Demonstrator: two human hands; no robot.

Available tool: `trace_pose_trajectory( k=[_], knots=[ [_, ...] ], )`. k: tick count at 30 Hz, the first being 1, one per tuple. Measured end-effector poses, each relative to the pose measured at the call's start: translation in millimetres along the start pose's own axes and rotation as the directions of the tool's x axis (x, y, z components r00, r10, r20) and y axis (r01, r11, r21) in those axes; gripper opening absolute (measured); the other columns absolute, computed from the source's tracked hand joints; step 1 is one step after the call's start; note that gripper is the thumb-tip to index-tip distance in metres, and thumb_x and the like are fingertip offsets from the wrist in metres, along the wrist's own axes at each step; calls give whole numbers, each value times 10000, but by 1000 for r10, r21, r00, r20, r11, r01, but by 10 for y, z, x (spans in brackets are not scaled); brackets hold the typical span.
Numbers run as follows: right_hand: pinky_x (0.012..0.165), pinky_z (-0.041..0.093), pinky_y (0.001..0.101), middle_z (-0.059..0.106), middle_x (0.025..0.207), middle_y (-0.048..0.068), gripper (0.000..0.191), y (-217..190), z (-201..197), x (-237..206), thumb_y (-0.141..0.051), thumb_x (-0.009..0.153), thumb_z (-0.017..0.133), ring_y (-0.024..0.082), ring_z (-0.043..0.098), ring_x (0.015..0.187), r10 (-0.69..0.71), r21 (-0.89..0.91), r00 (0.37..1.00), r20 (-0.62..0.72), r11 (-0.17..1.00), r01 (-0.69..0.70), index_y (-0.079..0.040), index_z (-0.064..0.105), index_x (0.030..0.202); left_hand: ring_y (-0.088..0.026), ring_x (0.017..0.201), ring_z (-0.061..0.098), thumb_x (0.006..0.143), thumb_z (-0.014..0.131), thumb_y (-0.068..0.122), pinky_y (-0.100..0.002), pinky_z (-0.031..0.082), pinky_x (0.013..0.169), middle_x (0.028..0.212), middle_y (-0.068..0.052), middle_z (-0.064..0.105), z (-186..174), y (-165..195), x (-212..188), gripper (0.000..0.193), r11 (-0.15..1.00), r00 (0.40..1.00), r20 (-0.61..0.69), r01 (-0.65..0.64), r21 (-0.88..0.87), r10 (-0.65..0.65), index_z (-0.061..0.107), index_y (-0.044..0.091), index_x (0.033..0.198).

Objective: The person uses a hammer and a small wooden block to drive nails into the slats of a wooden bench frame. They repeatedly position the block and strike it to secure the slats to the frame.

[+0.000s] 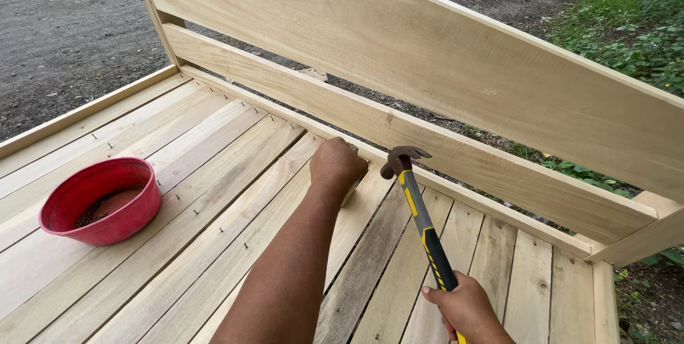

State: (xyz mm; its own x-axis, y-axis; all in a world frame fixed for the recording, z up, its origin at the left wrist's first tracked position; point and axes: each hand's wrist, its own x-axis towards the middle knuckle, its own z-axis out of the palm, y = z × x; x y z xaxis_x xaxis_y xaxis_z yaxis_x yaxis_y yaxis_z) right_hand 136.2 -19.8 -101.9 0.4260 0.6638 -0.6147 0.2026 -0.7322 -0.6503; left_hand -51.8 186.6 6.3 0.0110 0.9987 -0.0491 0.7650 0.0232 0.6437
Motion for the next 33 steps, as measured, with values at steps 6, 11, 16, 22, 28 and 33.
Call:
trace_pose_trajectory(
  k=[6, 11, 16, 22, 28, 33],
  knots=[
    [362, 384, 356, 424, 498, 39, 343, -255, -90, -473, -259, 884, 826, 153, 399, 364, -82, 4, 995, -59, 997, 82, -2, 611, 959, -338, 960, 716, 747, 816, 195, -424, 575, 839, 1008, -225, 724, 61, -144, 138, 480, 994, 992, -115, -59, -88, 49, 622, -21, 1129],
    [371, 403, 349, 421, 499, 28, 337, -418, -183, -827, -275, 875, 822, 143, 424, 371, -153, -25, 985, -83, 988, 151, -14, 615, 927, -335, 875, 746, 763, 758, 185, -409, 590, 804, 941, -206, 752, 203, -432, 140, 308, 957, 957, -291, -77, -281, -8, 754, 41, 1034],
    [396, 395, 349, 414, 510, 26, 378, -500, -243, -977, -303, 868, 840, 147, 413, 400, -211, 37, 974, -83, 976, 215, -13, 600, 901, -277, 755, 761, 773, 806, 308, -374, 602, 771, 857, -163, 777, 364, -560, 27, 316, 900, 941, -328, -71, -430, -82, 798, 67, 976],
    [606, 497, 339, 534, 620, 41, 327, -499, -81, -918, -299, 851, 832, 147, 523, 593, -341, -151, 936, -81, 933, 327, -31, 646, 836, -256, 763, 767, 769, 810, 287, -357, 602, 772, 867, -167, 780, 360, -515, 63, 321, 913, 950, -306, -74, -401, -57, 810, 76, 1011],
    [694, 521, 324, 582, 664, 30, 274, -526, -37, -832, -274, 860, 809, 134, 574, 659, -245, -269, 969, 13, 933, 239, -45, 697, 959, -258, 822, 781, 701, 833, 207, -369, 597, 815, 940, -164, 779, 420, -410, 72, 379, 912, 969, -239, -48, -406, -56, 795, 91, 1060],
    [671, 539, 305, 610, 667, 10, 305, -544, 7, -811, -296, 862, 807, 103, 596, 634, -285, -249, 956, -67, 933, 261, -65, 687, 1022, -289, 877, 775, 770, 797, 188, -362, 592, 859, 984, -197, 771, 344, -437, 69, 333, 919, 966, -255, -54, -391, -51, 799, 83, 1086]
  ],
)
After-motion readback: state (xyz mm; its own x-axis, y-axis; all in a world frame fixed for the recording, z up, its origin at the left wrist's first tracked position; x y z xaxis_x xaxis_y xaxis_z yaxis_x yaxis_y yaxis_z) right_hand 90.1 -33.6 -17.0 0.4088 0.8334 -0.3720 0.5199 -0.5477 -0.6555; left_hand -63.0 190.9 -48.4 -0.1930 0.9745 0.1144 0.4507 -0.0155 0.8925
